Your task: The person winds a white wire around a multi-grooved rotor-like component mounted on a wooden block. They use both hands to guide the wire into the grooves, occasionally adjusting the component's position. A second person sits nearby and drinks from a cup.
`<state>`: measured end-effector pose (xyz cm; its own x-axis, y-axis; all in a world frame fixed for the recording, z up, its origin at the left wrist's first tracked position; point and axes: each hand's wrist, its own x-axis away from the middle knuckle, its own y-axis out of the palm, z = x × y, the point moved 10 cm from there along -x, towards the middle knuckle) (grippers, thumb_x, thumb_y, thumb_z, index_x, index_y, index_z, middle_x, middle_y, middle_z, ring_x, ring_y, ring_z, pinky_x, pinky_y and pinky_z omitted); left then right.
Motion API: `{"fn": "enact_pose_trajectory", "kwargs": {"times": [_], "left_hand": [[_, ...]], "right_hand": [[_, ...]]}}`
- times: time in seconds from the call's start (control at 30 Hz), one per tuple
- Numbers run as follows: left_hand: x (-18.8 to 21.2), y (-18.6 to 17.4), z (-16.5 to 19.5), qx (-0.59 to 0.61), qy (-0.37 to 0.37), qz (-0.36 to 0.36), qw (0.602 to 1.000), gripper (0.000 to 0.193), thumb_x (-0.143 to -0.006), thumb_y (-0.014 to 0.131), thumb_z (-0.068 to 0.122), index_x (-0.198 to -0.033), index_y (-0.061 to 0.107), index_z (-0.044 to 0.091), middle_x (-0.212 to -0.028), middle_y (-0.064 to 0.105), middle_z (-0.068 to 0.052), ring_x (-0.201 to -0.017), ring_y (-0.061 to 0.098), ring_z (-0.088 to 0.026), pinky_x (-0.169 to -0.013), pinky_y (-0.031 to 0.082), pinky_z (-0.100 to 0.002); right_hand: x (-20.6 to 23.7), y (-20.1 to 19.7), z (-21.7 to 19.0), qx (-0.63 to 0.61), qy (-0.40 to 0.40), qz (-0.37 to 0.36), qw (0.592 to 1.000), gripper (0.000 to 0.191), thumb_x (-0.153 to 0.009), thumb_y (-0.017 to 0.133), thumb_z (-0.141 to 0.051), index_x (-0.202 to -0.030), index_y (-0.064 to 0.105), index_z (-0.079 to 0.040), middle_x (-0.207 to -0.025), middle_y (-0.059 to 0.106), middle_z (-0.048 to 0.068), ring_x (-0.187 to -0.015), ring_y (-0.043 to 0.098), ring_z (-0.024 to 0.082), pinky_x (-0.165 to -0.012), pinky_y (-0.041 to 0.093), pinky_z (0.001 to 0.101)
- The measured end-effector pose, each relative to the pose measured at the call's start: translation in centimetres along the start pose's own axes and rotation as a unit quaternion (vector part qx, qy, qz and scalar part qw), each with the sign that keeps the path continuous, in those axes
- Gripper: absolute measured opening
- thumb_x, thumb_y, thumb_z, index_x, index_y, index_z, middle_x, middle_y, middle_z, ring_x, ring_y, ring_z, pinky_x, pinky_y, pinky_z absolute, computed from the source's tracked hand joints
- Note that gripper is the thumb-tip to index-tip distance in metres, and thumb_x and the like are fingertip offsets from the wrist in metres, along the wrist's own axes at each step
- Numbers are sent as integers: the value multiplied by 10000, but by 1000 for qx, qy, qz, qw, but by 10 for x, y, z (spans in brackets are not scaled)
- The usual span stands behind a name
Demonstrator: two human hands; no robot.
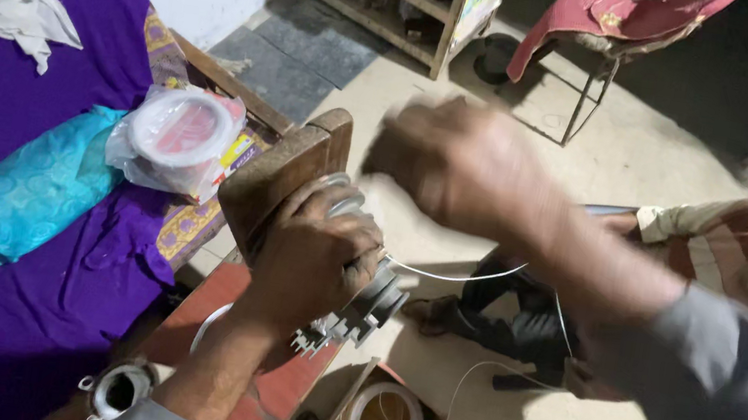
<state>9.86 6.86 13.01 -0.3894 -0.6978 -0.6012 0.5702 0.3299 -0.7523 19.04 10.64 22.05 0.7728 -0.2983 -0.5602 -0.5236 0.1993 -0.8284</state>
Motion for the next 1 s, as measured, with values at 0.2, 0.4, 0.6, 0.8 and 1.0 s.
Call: {"fn": "enact_pose_trajectory", "kwargs": {"times": [0.2, 0.4, 0.6, 0.8, 1.0], "left_hand": [[11, -23, -11, -5, -13, 62, 998, 157, -890, 715, 239, -966, 767, 113, -1042, 769, -62, -1170, 650, -334, -1153, 411, -509], [8, -22, -17, 0, -20, 51, 998, 155, -863, 721, 222, -968, 760, 117, -1002, 762, -72, -1177, 645, -361, -1161, 412, -526], [5, -19, -17, -9, -71, 52, 996, 104, -825, 717, 208, -892, 760, 141, -1001, 757, -115, -1195, 649, -364, -1111, 440, -521], [8, -27, -32, -38, -70, 61, 995, 155, -741, 720, 197, -868, 774, 125, -948, 765, -91, -1156, 636, -358, -1092, 427, -528], [7, -32, -45, -30, -81, 62, 994, 127, -854, 727, 239, -910, 779, 137, -972, 767, -63, -1155, 624, -339, -1080, 423, -519]], "right_hand": [[81, 72, 30, 169, 139, -524, 823, 176, -1040, 562, -197, -1033, 723, -129, -841, 726, 69, -641, 694, 160, -546, 625, 313], [5, -10, -53, -137, -95, -182, 969, 223, -944, 746, -235, -781, 700, -88, -684, 667, 35, -615, 689, 186, -501, 551, 340], [-26, -27, 1, -150, -24, 55, 987, 369, -984, 818, -284, -1223, 681, -38, -1038, 680, 89, -931, 696, 183, -799, 631, 315], [74, 49, 51, -421, 212, 215, 855, 571, -1085, 671, -260, -1572, 450, -59, -1505, 563, 156, -1410, 549, 240, -1224, 451, 430], [117, 211, 61, -482, 355, 74, 797, 332, -990, 701, -278, -1174, 698, -1, -1080, 722, 52, -1035, 658, 115, -920, 556, 294]]}}
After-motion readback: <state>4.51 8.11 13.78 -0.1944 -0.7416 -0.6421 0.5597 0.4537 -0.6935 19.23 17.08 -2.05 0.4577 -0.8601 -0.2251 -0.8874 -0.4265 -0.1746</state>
